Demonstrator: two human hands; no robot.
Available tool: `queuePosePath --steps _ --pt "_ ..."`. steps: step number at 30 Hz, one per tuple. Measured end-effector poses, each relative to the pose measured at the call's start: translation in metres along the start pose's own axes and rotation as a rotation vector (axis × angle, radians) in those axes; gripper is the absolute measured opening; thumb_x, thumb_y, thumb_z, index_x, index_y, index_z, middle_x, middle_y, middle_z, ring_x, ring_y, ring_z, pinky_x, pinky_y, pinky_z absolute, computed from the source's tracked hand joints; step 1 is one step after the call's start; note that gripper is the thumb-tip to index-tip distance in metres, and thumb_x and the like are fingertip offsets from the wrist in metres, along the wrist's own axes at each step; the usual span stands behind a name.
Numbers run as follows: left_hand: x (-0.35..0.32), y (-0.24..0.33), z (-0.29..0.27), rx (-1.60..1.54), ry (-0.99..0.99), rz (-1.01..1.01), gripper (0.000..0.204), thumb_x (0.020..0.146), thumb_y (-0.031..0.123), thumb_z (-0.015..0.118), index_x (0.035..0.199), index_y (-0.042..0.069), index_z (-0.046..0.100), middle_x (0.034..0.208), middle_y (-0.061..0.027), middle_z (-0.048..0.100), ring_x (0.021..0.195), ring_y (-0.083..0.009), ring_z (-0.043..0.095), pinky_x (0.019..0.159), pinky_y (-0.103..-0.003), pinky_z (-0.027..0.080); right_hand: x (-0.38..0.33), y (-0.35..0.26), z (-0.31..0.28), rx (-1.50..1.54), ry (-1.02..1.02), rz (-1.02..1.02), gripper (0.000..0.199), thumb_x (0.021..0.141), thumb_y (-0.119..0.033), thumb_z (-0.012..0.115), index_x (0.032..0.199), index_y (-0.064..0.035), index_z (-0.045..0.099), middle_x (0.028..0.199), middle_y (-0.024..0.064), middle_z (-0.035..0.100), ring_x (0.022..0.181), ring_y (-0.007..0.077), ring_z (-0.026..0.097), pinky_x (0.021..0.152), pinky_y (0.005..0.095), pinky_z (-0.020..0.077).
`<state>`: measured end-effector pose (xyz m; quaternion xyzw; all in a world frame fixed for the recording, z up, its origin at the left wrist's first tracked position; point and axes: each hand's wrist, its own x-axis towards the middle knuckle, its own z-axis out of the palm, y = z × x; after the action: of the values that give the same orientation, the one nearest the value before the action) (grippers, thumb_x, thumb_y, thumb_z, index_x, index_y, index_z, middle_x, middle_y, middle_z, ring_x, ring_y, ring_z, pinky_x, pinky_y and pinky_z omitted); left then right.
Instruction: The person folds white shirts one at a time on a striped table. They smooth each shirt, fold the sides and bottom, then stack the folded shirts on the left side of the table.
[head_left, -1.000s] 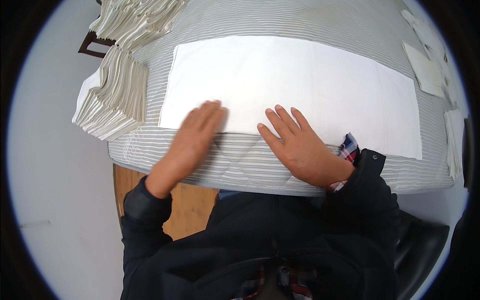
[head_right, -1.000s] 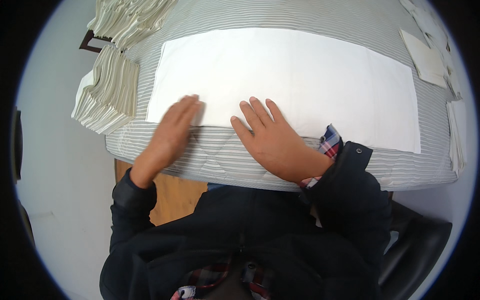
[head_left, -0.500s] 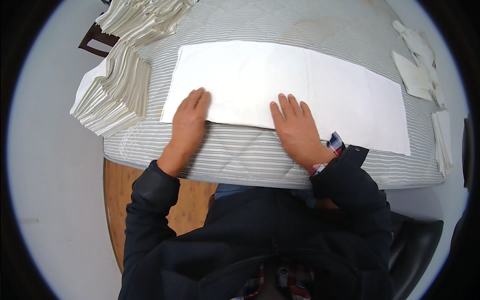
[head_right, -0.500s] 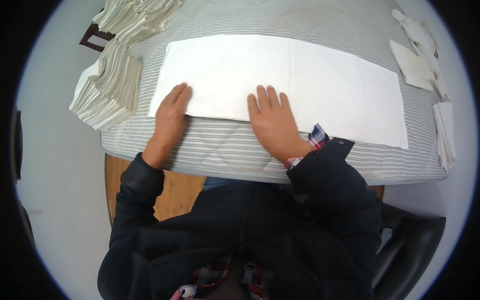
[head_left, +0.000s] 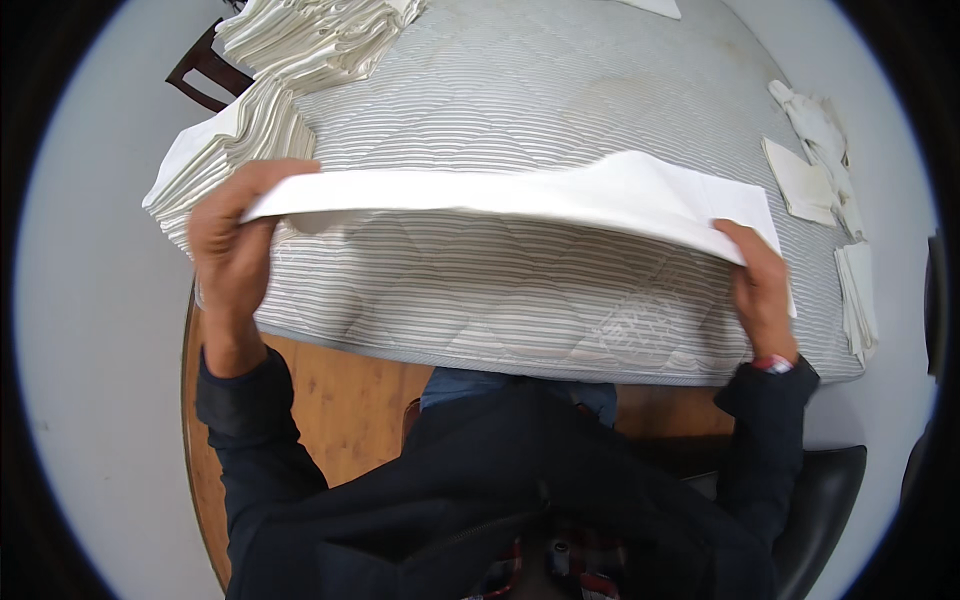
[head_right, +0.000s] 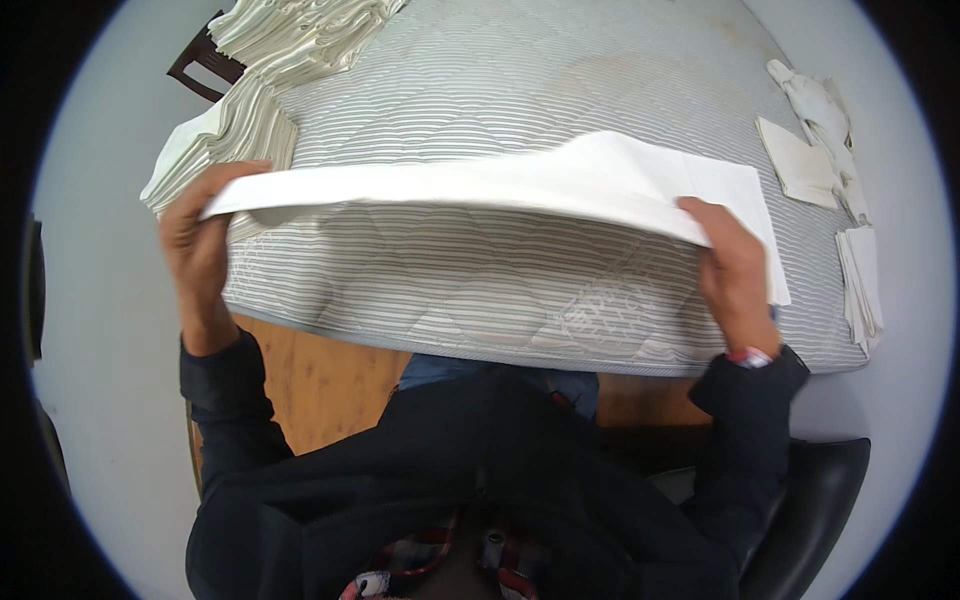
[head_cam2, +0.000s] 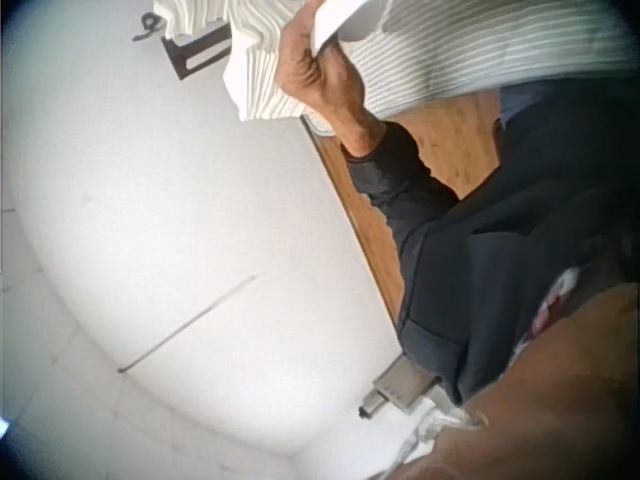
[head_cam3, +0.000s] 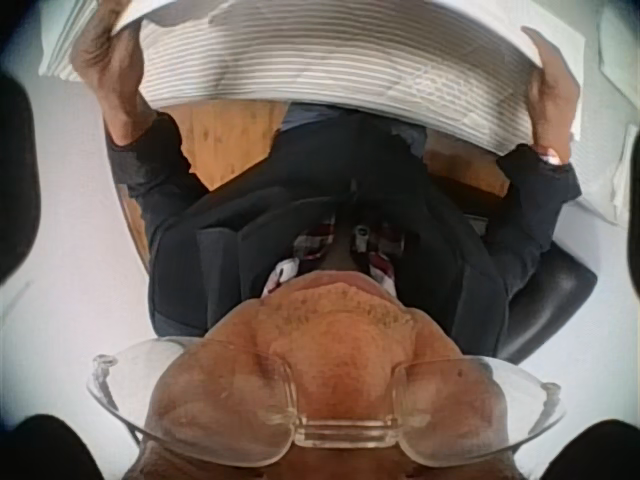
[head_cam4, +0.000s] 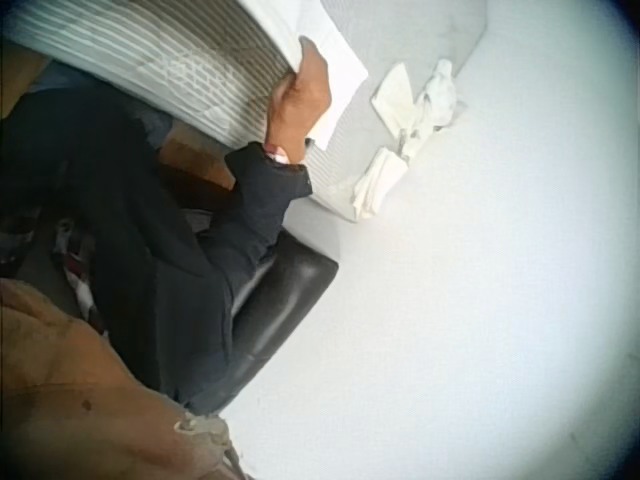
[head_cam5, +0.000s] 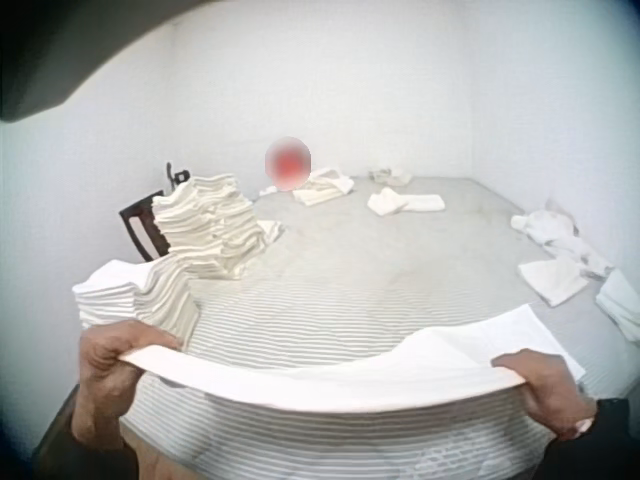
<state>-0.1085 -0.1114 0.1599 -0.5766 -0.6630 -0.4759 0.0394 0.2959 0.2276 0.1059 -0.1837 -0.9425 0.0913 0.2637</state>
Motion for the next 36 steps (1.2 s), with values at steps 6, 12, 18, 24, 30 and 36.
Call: queuePosePath --steps 6,12,18,24,30,36 --pt "0.029 0.075 -0.028 -0.133 0.196 0.182 0.025 0.092 -0.008 0.058 0.11 -0.005 0.076 0.106 -0.016 0.077 0.099 -0.0223 0.074 0.09 -0.031 0.057 -0.025 -0.028 -0.142 0.074 0.015 0.145 0.028 0.096 0.003 0.053 0.115 0.0013 0.073 0.11 0.0167 0.075 0.102 0.0287 0.072 0.093 0.0355 0.0544" --pt "0.066 0.045 -0.016 -0.295 0.199 -0.148 0.015 0.097 0.011 0.072 0.107 0.001 0.076 0.091 -0.0057 0.073 0.073 -0.0105 0.068 0.063 -0.024 0.052 0.038 -0.013 -0.195 0.092 -0.304 0.29 0.03 0.096 -0.026 0.066 0.101 0.0018 0.074 0.087 0.0121 0.071 0.082 0.0199 0.069 0.081 0.0335 0.0539" --pt "0.097 -0.103 0.008 -0.177 -0.253 -0.698 0.031 0.091 0.021 0.079 0.108 -0.004 0.074 0.085 -0.0055 0.072 0.072 -0.0106 0.066 0.066 -0.027 0.052 0.151 0.056 -0.045 0.014 -0.565 0.475 0.056 0.093 -0.047 0.074 0.131 -0.0052 0.071 0.141 0.0206 0.059 0.131 0.0387 0.055 0.117 0.0489 0.0368" --pt "0.071 -0.223 0.042 0.78 -0.452 -0.573 0.054 0.086 0.019 0.08 0.132 -0.006 0.066 0.116 -0.0289 0.073 0.104 -0.042 0.073 0.092 -0.045 0.055 0.175 0.08 0.117 0.1 -0.675 0.439 0.046 0.096 -0.035 0.072 0.13 -0.0043 0.07 0.135 0.0172 0.065 0.131 0.034 0.057 0.113 0.043 0.0415" --pt "0.086 -0.18 0.088 0.879 -0.43 -0.461 0.054 0.089 0.01 0.075 0.14 -0.002 0.059 0.132 -0.0267 0.066 0.124 -0.0431 0.063 0.103 -0.048 0.051 0.108 0.141 0.071 0.045 -0.514 0.511 0.032 0.1 -0.025 0.066 0.121 -0.0018 0.072 0.12 0.015 0.072 0.109 0.0286 0.067 0.098 0.0369 0.051" --pt "0.107 -0.099 0.2 0.405 -0.623 -0.004 0.05 0.09 0.0 0.073 0.138 -0.003 0.059 0.14 -0.0208 0.062 0.131 -0.0398 0.056 0.111 -0.045 0.046 0.013 0.191 0.01 0.076 -0.281 1.013 0.029 0.094 -0.026 0.071 0.107 0.0003 0.076 0.095 0.0123 0.075 0.086 0.0225 0.067 0.081 0.0352 0.0522"
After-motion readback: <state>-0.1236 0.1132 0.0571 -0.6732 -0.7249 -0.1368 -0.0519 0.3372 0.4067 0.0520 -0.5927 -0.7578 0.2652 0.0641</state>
